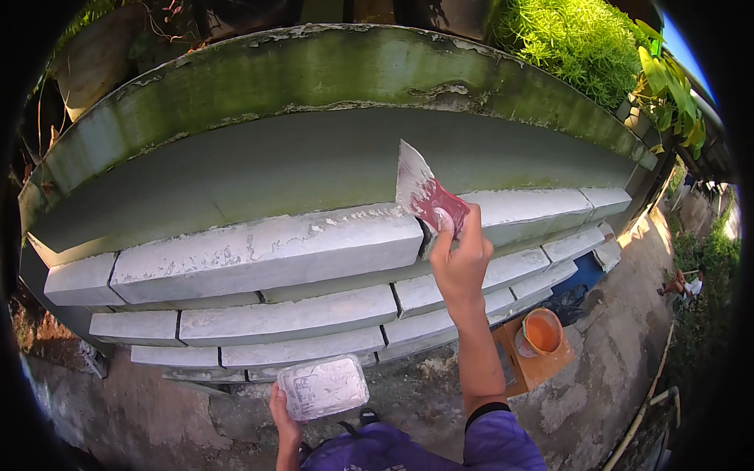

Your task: Patching or applying putty/compound to a textured wall using a scraper.

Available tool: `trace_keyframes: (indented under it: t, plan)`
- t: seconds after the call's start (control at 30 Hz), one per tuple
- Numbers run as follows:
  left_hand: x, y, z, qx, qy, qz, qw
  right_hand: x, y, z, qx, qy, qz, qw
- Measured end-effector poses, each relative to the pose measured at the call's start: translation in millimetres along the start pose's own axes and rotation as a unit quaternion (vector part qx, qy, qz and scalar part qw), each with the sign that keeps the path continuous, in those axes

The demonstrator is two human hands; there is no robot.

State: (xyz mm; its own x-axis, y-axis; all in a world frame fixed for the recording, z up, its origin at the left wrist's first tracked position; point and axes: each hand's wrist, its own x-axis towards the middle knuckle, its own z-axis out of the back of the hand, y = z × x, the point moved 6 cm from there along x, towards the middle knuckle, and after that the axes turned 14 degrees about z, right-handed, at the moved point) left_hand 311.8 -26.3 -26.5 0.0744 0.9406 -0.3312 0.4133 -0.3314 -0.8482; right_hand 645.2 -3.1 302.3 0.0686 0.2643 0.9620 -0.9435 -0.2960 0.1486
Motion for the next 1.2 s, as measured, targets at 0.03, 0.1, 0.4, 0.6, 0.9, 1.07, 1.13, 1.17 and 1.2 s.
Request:
trace_keyframes:
  t: [0.03, 0.1, 0.4, 0.6, 0.9, 1.07, 1.13, 1.17, 1.2]
  plan:
    - [2, 4, -2, -0.003, -0.006, 0.0, 1.0, 1, 1, 3, -0.002, -0.024, 0.004, 1.0]
    - [7, 11, -8, -0.006, 0.011, 0.01, 1.0, 4, -6, 3, 0.0, -0.032, 0.005, 0.999]
    - [17, 11, -20, -0.005, 0.038, 0.021, 0.999, -4, 23, -35, -0.085, 0.165, 0.195, 0.963]
    - [38, 2, 3, 0.048, 0.059, 0.002, 0.997, -12, 66, -31, -0.107, 0.26, 0.179, 0.943]
    - [60, -25, 39, 0.061, 0.181, 0.082, 0.978, -14, 84, -63, -0.165, 0.299, 0.129, 0.931]
    - [65, -41, 60, 0.08, 0.201, 0.071, 0.974, -11, 133, -53, -0.14, 0.282, 0.129, 0.94]
    - [65, -47, 65, 0.081, 0.221, 0.076, 0.969, 3, 126, -48, -0.169, 0.225, 0.132, 0.95]
    - [63, -51, 63, 0.072, 0.232, 0.086, 0.966, 8, 116, -46, -0.223, 0.219, 0.11, 0.943]
    - [61, -54, 64, 0.064, 0.241, 0.095, 0.964, 10, 102, -47, -0.237, 0.217, 0.1, 0.942]
